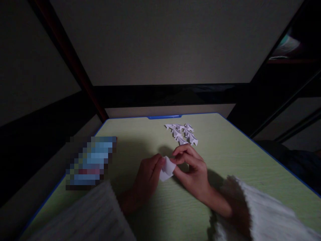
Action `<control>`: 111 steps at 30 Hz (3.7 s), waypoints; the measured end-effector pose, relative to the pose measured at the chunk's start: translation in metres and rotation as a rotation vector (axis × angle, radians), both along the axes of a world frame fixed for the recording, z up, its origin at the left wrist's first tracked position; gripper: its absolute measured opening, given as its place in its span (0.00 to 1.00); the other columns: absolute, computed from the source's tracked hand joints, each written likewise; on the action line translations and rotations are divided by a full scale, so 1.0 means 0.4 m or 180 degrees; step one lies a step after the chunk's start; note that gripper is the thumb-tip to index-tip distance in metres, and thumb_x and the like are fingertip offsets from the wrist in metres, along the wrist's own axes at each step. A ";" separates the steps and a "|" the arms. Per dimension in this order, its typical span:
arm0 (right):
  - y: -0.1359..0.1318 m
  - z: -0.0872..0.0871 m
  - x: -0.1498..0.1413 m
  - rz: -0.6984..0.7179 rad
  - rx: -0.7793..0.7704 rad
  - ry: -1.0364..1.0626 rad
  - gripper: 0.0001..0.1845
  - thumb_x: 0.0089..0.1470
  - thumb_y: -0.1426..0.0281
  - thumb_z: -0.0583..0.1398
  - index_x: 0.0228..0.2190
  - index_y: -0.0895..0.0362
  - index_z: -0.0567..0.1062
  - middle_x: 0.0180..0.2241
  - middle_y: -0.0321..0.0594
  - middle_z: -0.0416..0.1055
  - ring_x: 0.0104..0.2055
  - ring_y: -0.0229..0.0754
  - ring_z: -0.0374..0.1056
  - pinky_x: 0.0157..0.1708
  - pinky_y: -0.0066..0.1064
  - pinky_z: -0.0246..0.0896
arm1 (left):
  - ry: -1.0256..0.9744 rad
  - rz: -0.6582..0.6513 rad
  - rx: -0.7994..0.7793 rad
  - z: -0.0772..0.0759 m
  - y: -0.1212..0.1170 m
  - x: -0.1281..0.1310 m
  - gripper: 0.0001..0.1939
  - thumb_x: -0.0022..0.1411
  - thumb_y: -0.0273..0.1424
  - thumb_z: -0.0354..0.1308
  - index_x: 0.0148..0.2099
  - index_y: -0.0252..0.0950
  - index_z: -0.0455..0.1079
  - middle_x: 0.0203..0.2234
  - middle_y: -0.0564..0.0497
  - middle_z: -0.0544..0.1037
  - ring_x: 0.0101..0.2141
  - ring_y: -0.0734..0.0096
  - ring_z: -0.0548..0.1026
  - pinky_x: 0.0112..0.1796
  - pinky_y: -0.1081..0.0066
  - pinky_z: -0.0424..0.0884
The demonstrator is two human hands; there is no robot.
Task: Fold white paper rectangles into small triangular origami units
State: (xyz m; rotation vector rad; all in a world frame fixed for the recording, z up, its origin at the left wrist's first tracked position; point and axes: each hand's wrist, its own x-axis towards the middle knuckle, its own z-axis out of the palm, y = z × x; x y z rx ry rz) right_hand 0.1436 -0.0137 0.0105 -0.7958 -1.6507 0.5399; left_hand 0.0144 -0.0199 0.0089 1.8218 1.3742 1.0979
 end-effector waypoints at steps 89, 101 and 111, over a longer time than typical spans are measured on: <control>0.038 -0.018 0.008 0.1999 -0.2512 0.0416 0.15 0.44 0.62 0.55 0.17 0.61 0.64 0.15 0.31 0.58 0.18 0.29 0.52 0.19 0.23 0.48 | -0.0045 -0.0438 -0.0418 -0.007 0.024 -0.021 0.16 0.53 0.34 0.45 0.17 0.34 0.54 0.12 0.59 0.54 0.16 0.80 0.54 0.18 0.77 0.49; 0.039 -0.008 0.009 0.2109 -0.2561 0.0189 0.10 0.44 0.67 0.57 0.20 0.62 0.66 0.17 0.32 0.63 0.18 0.28 0.56 0.19 0.22 0.52 | -0.0732 -0.0200 -0.0750 -0.012 0.028 -0.026 0.16 0.51 0.39 0.46 0.18 0.35 0.54 0.11 0.59 0.55 0.14 0.81 0.56 0.15 0.79 0.50; 0.046 -0.021 0.011 0.2265 -0.2662 0.0484 0.13 0.45 0.64 0.56 0.19 0.62 0.66 0.16 0.33 0.65 0.17 0.28 0.57 0.19 0.21 0.52 | -0.1181 -0.0151 -0.1142 -0.014 0.036 -0.032 0.18 0.48 0.44 0.49 0.20 0.34 0.57 0.11 0.58 0.60 0.13 0.79 0.61 0.14 0.78 0.53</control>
